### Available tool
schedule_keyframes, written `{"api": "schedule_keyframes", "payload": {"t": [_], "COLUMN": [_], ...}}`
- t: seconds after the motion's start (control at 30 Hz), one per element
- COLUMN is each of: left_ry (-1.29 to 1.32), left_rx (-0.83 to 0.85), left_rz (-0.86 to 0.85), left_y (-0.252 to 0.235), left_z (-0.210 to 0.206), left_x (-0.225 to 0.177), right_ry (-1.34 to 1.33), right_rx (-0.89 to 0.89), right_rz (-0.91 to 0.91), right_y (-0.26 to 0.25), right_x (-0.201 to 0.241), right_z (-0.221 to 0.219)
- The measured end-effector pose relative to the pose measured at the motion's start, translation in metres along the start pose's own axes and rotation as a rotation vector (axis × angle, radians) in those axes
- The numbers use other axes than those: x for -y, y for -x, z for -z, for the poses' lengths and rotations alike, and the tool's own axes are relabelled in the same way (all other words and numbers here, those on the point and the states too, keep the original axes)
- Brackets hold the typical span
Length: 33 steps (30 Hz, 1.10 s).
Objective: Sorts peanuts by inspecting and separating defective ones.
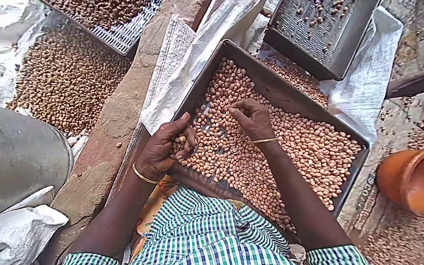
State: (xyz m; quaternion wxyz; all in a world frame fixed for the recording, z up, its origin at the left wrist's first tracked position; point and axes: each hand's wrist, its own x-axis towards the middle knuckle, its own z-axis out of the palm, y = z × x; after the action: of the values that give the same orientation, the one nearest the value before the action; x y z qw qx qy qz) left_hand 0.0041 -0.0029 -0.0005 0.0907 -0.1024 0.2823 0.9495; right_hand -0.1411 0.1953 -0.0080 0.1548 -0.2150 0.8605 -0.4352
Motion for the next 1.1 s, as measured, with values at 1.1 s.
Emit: {"api": "schedule_keyframes", "payload": {"t": [1.1], "left_ry": [0.053], "left_rx": [-0.022], "left_rz": [-0.389], "left_y": [0.003], "left_z": [0.000], "left_x": [0.008], "right_ry": [-0.106], "right_rx": [0.664], "right_rz": [-0.129], "right_y": [-0.028], "right_x": [0.030], "right_z": [0.014]}}
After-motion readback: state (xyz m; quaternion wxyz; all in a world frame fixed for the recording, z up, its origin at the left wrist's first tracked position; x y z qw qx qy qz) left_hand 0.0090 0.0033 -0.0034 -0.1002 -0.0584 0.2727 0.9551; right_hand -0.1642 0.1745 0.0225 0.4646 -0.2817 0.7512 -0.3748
